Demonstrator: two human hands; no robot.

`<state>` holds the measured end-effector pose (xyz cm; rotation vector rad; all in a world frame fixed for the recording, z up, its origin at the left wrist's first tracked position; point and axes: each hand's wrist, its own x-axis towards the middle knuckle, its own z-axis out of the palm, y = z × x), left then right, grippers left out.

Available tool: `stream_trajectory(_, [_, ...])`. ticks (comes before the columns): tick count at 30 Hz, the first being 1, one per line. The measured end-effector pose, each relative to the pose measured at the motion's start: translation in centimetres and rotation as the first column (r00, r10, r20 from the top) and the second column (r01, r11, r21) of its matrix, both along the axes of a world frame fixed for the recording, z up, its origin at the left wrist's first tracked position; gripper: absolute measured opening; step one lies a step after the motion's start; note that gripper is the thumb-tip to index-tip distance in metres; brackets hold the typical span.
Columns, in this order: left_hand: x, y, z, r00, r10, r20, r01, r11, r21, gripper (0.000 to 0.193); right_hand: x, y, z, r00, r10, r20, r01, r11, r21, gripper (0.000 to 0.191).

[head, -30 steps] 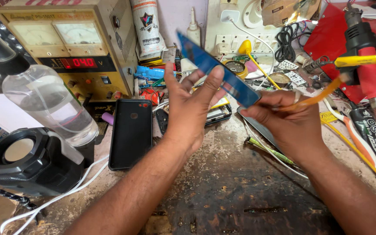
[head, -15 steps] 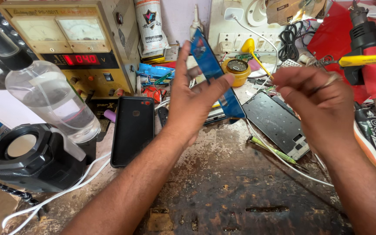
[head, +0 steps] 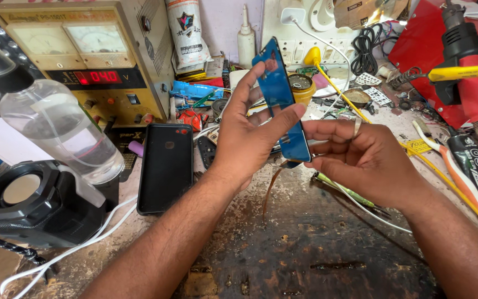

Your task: The person removes protective films from a smartphone display assembly. They peel off a blue backing film from the rear, then remove a white front protective film, and finally detach a thin orange ribbon cable from the display edge.

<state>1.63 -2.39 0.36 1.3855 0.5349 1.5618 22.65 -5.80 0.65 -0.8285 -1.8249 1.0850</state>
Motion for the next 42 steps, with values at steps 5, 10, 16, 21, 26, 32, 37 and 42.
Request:
stream_trajectory(5, [0.0, -0.2, -0.1, 0.998, 0.015, -0.066, -0.008, 0.993, 0.116, 0.08, 0.0, -0.2, -0.2, 0.999, -0.029, 0.039, 0.026, 0.998, 0.054, 0.063])
stream_trajectory(10, [0.2, -1.2, 0.2, 0.972, 0.039, -0.231, -0.011, 0.993, 0.118, 0.09, -0.5, -0.1, -0.4, 1.0, 0.005, -0.025, -0.003, 0.999, 0.046, 0.069])
stream_trajectory(16, [0.0, -1.9, 0.3, 0.91, 0.268, -0.316, -0.145, 0.921, 0.363, 0.098, -0.4, 0.2, -0.1, 0.998, -0.064, -0.002, 0.064, 0.998, -0.014, 0.063])
stream_trajectory(21, [-0.3, -0.8, 0.2, 0.988, -0.112, -0.103, 0.129, 0.975, 0.181, 0.054, -0.2, 0.8, -0.2, 0.991, -0.131, -0.017, 0.131, 0.991, -0.035, 0.058])
stream_trajectory(26, [-0.2, -1.1, -0.1, 0.974, -0.068, -0.214, 0.107, 0.978, 0.176, 0.02, -0.4, 0.9, -0.6, 0.974, -0.228, 0.02, 0.22, 0.957, 0.19, 0.055])
stream_trajectory(32, [0.1, -2.4, 0.4, 0.841, 0.284, -0.461, -0.123, 0.929, 0.348, 0.047, -0.5, -0.9, -0.2, 0.928, -0.302, -0.218, 0.369, 0.829, 0.421, 0.042])
stream_trajectory(37, [0.7, -3.0, 0.2, 0.877, 0.308, -0.369, -0.022, 0.793, 0.609, 0.071, -1.1, -1.8, 0.0, 0.929, -0.186, -0.319, 0.315, 0.85, 0.422, 0.036])
stream_trajectory(42, [1.1, -3.7, -0.7, 0.772, 0.321, -0.549, 0.01, 0.857, 0.516, 0.088, -1.2, -1.7, 0.3, 0.894, -0.172, -0.413, 0.325, 0.884, 0.336, 0.023])
